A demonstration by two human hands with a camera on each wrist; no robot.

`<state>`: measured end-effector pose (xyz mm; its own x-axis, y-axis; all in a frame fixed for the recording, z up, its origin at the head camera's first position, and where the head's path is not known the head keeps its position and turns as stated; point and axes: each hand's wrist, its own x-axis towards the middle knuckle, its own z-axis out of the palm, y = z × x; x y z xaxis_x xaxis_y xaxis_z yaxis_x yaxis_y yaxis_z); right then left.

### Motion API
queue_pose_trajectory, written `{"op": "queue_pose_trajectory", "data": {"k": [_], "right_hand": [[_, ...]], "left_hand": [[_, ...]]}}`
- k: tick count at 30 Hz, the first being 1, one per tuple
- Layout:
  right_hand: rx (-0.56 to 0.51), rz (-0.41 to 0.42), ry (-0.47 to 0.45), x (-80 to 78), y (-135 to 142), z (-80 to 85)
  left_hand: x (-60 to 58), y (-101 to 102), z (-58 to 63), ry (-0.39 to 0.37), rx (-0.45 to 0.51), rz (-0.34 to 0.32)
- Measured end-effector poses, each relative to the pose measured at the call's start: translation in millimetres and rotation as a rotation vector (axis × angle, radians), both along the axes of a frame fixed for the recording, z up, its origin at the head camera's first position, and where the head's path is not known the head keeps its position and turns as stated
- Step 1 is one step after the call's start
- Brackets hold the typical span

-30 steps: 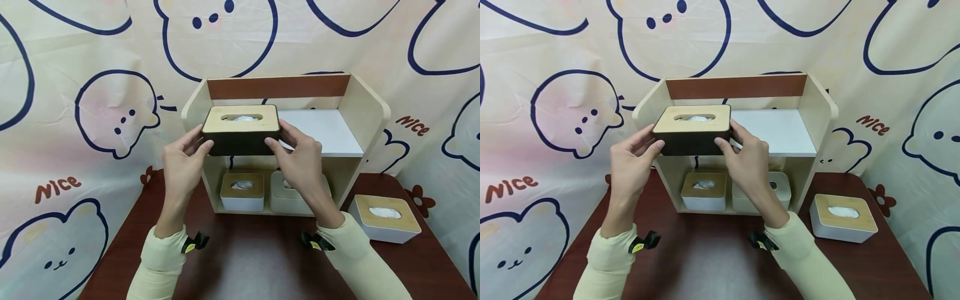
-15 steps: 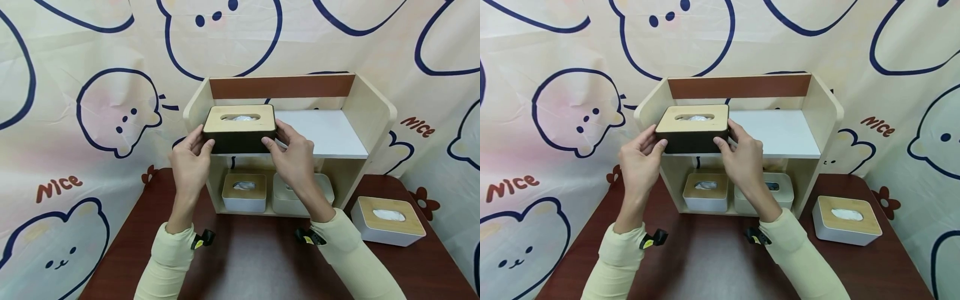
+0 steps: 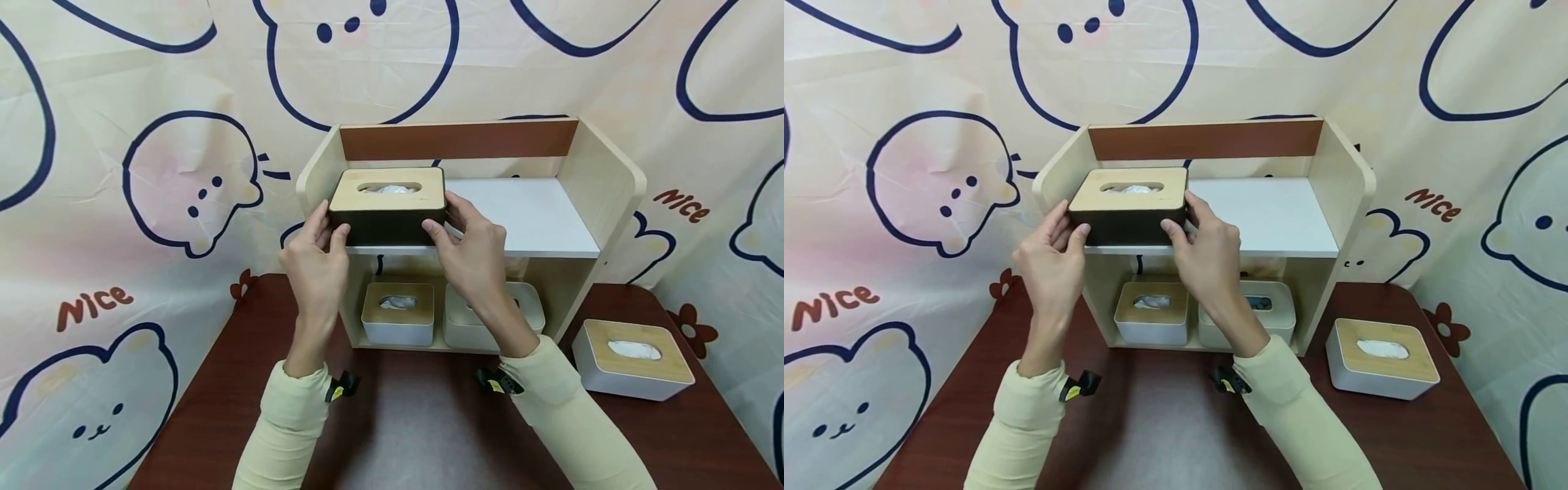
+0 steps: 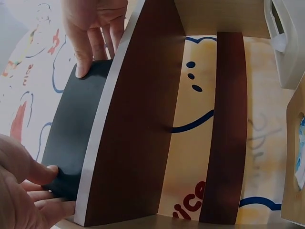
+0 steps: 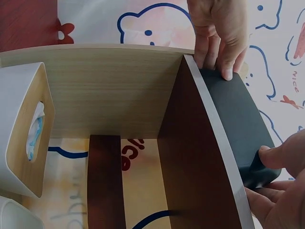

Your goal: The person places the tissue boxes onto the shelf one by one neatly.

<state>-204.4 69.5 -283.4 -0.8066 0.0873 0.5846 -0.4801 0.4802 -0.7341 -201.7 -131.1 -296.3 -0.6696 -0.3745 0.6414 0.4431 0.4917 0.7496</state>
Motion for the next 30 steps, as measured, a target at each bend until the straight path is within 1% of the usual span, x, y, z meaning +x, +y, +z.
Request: {"op": "queue_pose_trajectory", "data": {"k": [5,10,14,17,21,24,27,30], "right_hand": [[0.003,-0.006,-0.008,-0.8,-1.3,0.2],[0.000,-0.002,-0.006,-0.6,-0.8,-0.8],[-0.004,0.001,-0.005,0.4,0.3,-1.6],[-0.018,0.017,-0.008,2.5,1.4,-2.5],[-0.041,0.041,-0.017,9.8,5.1,-6.1],[-0.058,0.052,0.008,17.8,10.4,-11.8],[-0.087,0.065,0.065,26.7,16.8,-18.6],[-0.108,0.074,0.109,36.0,22.5,-26.1]], "left_hand": [[-1.4,1.5,-1.7,0.011,-0.001,0.018],[-1.5,2.1,-3.7,0.021,-0.005,0.021],[-0.1,1.8,-6.7,0.033,-0.018,0.004],[2.5,0.8,-11.0,0.064,-0.025,-0.024],[10.4,-0.2,-19.0,0.139,-0.039,-0.050],[18.7,-0.2,-24.8,0.196,-0.034,-0.071],[26.9,-0.5,-30.0,0.224,-0.037,-0.087],[34.9,-0.6,-34.6,0.228,-0.042,-0.108]]}}
